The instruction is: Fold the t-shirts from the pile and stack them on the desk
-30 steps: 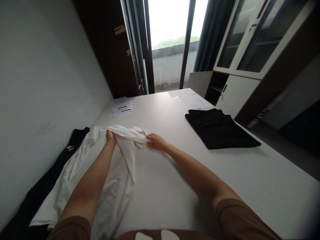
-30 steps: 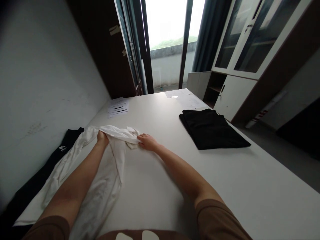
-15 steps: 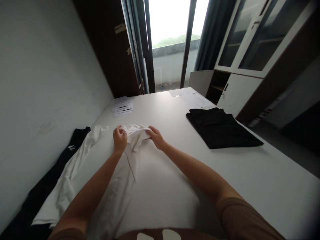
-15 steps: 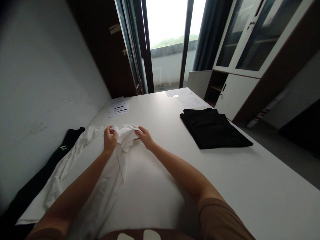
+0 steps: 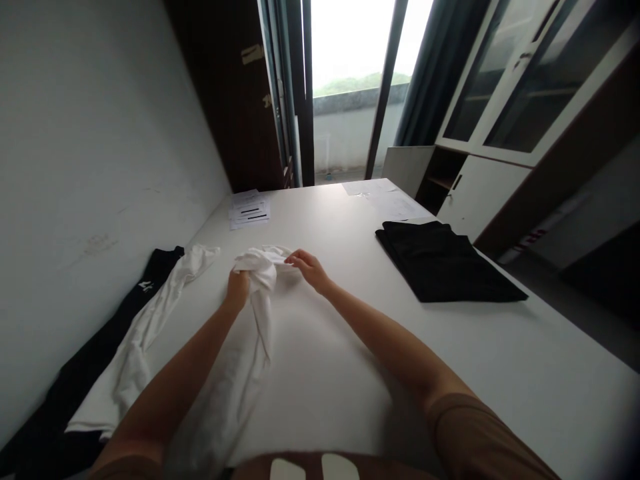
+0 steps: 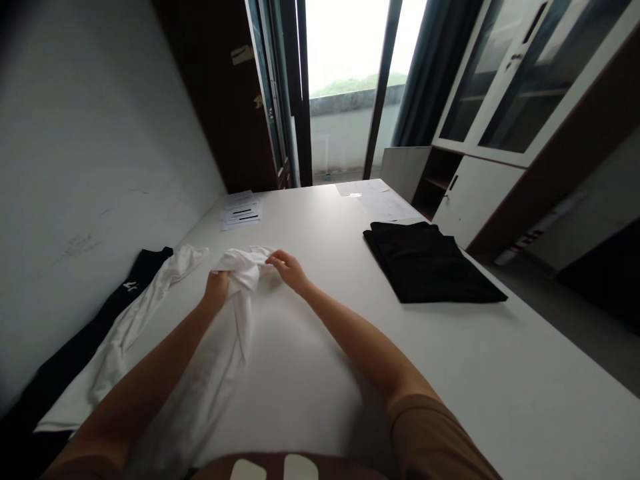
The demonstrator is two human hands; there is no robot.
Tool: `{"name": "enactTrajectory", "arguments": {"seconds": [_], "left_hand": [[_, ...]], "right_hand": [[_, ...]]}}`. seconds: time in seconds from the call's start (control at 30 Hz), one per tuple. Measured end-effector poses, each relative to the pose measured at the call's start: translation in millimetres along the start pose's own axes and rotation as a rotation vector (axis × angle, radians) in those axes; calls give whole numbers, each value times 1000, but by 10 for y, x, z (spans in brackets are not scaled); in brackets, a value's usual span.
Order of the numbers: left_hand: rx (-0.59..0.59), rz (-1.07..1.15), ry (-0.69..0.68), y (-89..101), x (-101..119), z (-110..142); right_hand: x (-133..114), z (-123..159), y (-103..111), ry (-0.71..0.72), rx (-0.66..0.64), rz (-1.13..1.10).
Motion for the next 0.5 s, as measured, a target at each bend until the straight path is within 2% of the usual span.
{"name": "enactTrajectory", "arguments": {"seconds": [0.07,0.1,0.2,0.3,0.4,0.5], "left_hand": [[157,200,88,193,-12,-69],[211,287,127,281,-14,-88],[274,438,195,506,-13,-102],[304,473,232,690,-24,-97],[311,490,302,880,-35,-99],[271,524,333,1132,-25,-108]], "right_hand": [[202,-70,164,-179,141,281],[298,-111,223,-263,172,408],[525,-256,262,-423,136,704],[644,-412,125,-475,87,884],[690,-531,-30,-425,60,898],[696,-575,-27,-385,63,617]]}}
Point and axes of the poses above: each hand's wrist, its own z-axis away from the middle knuckle, its own y-axis out of the back of the hand, x = y × z, the point moved 1 cm from there along -z, towards the middle knuckle, and after that the axes turned 15 degrees about -x, right-handed, at the moved point
